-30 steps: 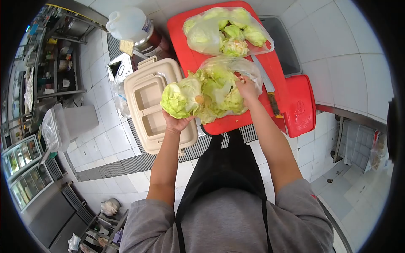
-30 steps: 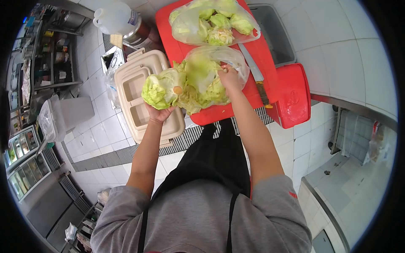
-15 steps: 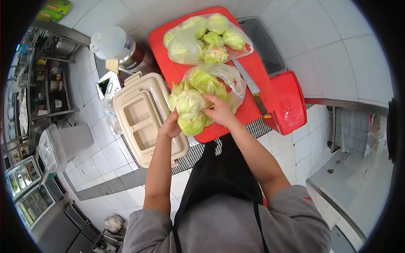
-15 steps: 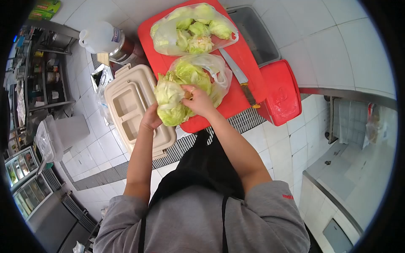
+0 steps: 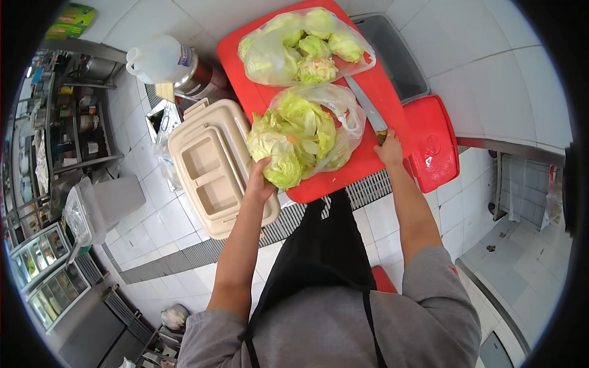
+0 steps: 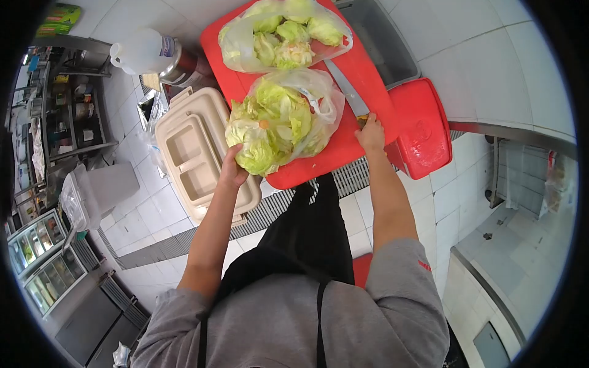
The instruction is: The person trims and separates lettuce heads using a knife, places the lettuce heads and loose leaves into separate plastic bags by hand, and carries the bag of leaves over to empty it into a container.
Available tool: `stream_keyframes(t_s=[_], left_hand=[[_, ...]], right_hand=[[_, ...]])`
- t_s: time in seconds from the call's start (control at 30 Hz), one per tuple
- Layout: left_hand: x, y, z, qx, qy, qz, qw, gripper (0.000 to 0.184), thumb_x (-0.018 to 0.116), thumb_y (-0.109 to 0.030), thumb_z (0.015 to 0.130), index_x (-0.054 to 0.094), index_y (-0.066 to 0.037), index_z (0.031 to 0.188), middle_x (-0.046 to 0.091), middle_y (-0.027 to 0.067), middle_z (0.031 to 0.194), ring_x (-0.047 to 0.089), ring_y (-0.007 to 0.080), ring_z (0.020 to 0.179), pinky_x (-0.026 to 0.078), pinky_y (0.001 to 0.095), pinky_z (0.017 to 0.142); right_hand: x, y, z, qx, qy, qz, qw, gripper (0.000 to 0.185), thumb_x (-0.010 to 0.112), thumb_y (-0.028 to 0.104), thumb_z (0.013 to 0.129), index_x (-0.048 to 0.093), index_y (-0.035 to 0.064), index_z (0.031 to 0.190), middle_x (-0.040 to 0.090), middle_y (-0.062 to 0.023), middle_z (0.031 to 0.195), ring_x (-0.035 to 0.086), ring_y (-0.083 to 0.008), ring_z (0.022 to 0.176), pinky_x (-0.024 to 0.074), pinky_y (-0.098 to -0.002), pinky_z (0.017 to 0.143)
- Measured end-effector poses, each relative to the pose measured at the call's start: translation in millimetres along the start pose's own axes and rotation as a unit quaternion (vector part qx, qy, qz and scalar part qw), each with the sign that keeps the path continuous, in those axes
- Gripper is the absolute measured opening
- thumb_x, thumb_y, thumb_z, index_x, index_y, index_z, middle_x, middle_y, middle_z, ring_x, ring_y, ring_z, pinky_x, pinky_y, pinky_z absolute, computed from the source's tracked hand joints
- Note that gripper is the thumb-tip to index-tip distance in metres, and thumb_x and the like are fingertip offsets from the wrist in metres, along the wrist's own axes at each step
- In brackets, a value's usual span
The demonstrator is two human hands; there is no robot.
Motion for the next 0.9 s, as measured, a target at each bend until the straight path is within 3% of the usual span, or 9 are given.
stream_keyframes(t_s=[0.07,0.17,0.27,0.33,0.4,0.53,0.67,0.9], left_hand=[[-1.5,3.7,-0.3,-0.006,-0.008,-0.023,1.000,0.056,0.055,-0.023,0.081,0.036,-0.004,0.130,0.049,0.0135,0.125,0.048,0.0296,0.114,0.038,0.0452,0.098],[9.2,2.6,-5.5,-0.017,0.058,-0.121,0.991,0.055,0.056,-0.021,0.081,0.036,-0.004,0.129,0.049,0.0129,0.124,0.048,0.0288,0.114,0.038,0.0457,0.098],[18.1,1.5,-2.7,-0.015,0.019,-0.011,1.000,0.053,0.056,-0.018,0.079,0.038,-0.005,0.128,0.048,0.0127,0.125,0.048,0.0284,0.114,0.038,0.0454,0.098],[25.8,1.8,1.8,0.000,-0.005,0.036,0.999,0.056,0.054,-0.011,0.076,0.036,-0.006,0.129,0.047,0.0120,0.125,0.049,0.0294,0.112,0.041,0.0476,0.095],[35.1,6.3,3.6,-0.001,-0.025,0.083,0.996,0.058,0.053,-0.006,0.074,0.034,-0.007,0.130,0.047,0.0116,0.124,0.050,0.0300,0.111,0.043,0.0486,0.092],[33.2,8.1,11.9,0.079,-0.047,0.174,0.980,0.064,0.049,0.002,0.073,0.030,-0.013,0.131,0.047,0.0108,0.119,0.053,0.0287,0.104,0.053,0.0455,0.073],[27.2,19.8,15.2,0.043,-0.097,0.162,0.981,0.064,0.057,0.003,0.071,0.034,-0.012,0.128,0.051,0.0107,0.113,0.056,0.0275,0.098,0.054,0.0437,0.070],[19.2,32.6,29.2,0.089,-0.119,0.132,0.980,0.061,0.064,0.006,0.068,0.040,-0.005,0.122,0.056,0.0132,0.102,0.060,0.0271,0.087,0.055,0.0408,0.068]], right_hand=[[-24.2,9.9,-13.8,0.028,0.012,0.071,0.997,0.057,0.064,0.021,0.074,0.038,0.0040,0.122,0.058,-0.0252,0.093,0.059,-0.0363,0.087,0.0469,-0.0477,0.077],[-50.5,9.2,-57.2,-0.036,-0.045,0.201,0.978,0.051,0.064,0.022,0.076,0.040,0.0033,0.117,0.060,-0.0246,0.086,0.062,-0.0362,0.075,0.0490,-0.0465,0.070],[-79.8,49.4,-113.2,-0.031,0.004,0.230,0.973,0.044,0.060,0.023,0.080,0.042,0.0048,0.116,0.062,-0.0228,0.088,0.062,-0.0369,0.073,0.0502,-0.0444,0.064],[-85.4,91.4,-135.8,-0.197,-0.055,0.207,0.957,0.039,0.058,0.023,0.083,0.043,0.0063,0.114,0.063,-0.0195,0.084,0.062,-0.0368,0.068,0.0496,-0.0448,0.057],[-77.3,126.9,-146.0,-0.249,-0.032,0.181,0.951,0.033,0.056,0.023,0.085,0.043,0.0057,0.109,0.062,-0.0202,0.079,0.061,-0.0381,0.067,0.0487,-0.0467,0.056],[-52.6,155.6,-144.0,-0.235,0.116,0.116,0.958,0.026,0.050,0.024,0.087,0.042,0.0043,0.102,0.061,-0.0227,0.076,0.060,-0.0397,0.067,0.0483,-0.0483,0.057],[-36.2,157.2,-142.7,-0.208,0.189,0.078,0.957,0.024,0.045,0.023,0.089,0.040,0.0036,0.103,0.061,-0.0236,0.076,0.060,-0.0404,0.069,0.0477,-0.0504,0.058],[-20.2,149.0,-137.8,-0.210,0.233,0.033,0.949,0.027,0.043,0.012,0.084,0.039,0.0020,0.109,0.061,-0.0241,0.077,0.061,-0.0410,0.074,0.0476,-0.0511,0.064]])
Point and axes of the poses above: each hand's wrist, its own z-axis towards the middle knuckle, its own x-axis out of the palm, y = z × x, the point moved 6 cm from there along z, towards the middle knuckle
